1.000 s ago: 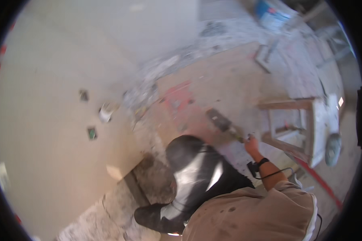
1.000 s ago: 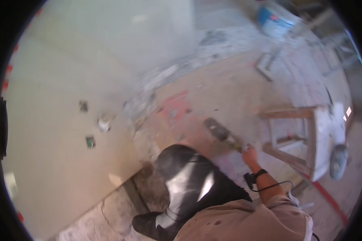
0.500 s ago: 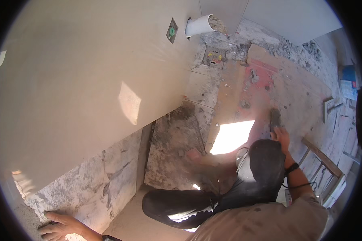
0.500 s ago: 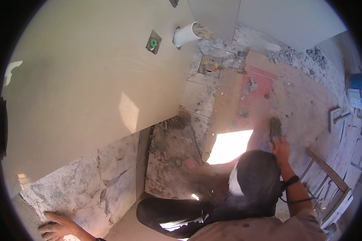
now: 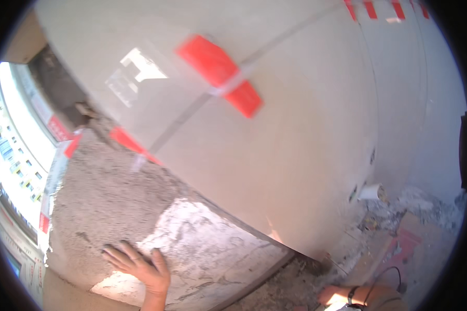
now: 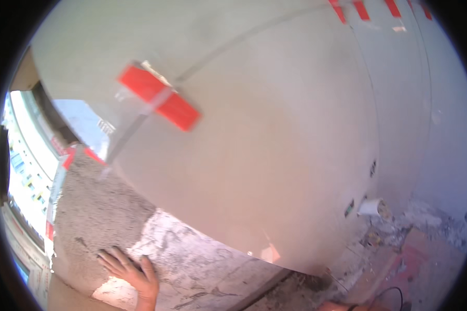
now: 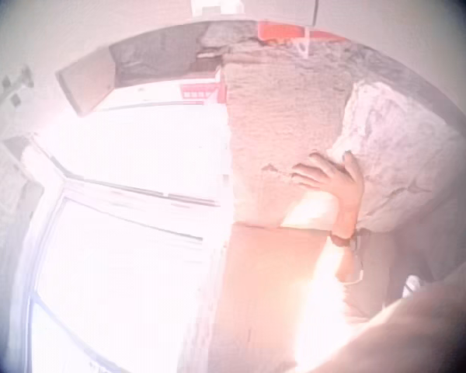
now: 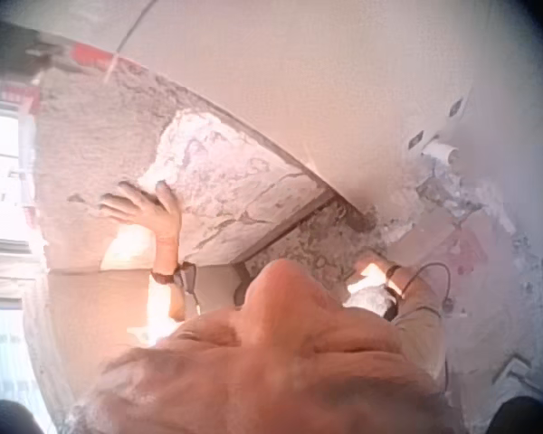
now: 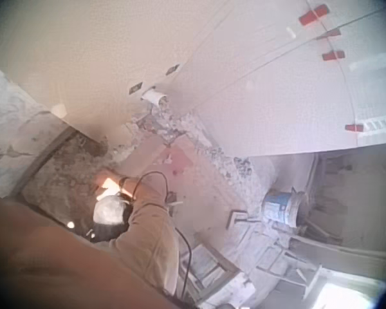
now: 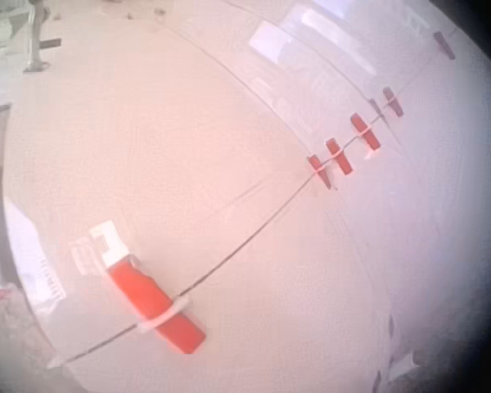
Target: Applying plaster and smoothing the edges of a tiled wall corner.
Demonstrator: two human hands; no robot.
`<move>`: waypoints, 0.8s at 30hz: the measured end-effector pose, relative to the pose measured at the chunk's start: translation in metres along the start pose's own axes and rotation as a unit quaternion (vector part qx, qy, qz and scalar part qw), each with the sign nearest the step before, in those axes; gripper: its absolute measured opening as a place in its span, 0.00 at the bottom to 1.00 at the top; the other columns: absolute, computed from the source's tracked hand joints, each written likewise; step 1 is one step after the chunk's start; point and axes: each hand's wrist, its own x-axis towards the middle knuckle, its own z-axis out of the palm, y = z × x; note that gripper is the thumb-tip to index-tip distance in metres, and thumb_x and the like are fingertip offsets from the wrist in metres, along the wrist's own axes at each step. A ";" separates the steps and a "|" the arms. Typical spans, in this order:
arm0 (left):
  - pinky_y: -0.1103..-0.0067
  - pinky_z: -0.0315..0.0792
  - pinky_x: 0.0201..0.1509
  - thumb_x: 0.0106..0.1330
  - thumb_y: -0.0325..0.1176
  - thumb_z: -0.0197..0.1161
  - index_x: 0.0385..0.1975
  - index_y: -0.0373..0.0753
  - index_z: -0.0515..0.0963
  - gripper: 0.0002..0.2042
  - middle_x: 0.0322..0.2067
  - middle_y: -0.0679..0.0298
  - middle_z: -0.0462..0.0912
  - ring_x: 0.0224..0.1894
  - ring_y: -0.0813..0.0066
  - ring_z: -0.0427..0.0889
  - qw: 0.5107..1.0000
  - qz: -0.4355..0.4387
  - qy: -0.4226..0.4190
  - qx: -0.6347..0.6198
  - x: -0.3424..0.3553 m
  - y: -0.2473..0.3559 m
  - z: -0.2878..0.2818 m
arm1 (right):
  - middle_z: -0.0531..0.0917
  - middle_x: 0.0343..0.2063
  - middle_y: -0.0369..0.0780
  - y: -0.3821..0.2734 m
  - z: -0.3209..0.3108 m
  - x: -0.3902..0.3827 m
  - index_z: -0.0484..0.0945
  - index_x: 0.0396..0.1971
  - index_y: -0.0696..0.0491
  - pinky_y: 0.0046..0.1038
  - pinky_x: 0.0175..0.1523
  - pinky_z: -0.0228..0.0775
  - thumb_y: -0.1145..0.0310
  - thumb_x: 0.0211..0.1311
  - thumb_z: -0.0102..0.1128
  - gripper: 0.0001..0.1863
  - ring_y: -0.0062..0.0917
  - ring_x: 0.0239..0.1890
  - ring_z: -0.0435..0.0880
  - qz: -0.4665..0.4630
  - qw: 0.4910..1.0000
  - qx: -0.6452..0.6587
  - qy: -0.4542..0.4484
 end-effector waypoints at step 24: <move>0.66 0.76 0.50 0.56 0.35 0.74 0.61 0.35 0.70 0.33 0.44 0.46 0.83 0.45 0.48 0.83 0.860 -0.042 0.258 -0.438 0.332 0.018 -0.100 | 0.73 0.19 0.32 -0.174 -0.937 -0.051 0.72 0.45 0.60 0.20 0.26 0.63 0.64 0.74 0.49 0.13 0.12 0.21 0.71 0.055 0.760 0.364 0.536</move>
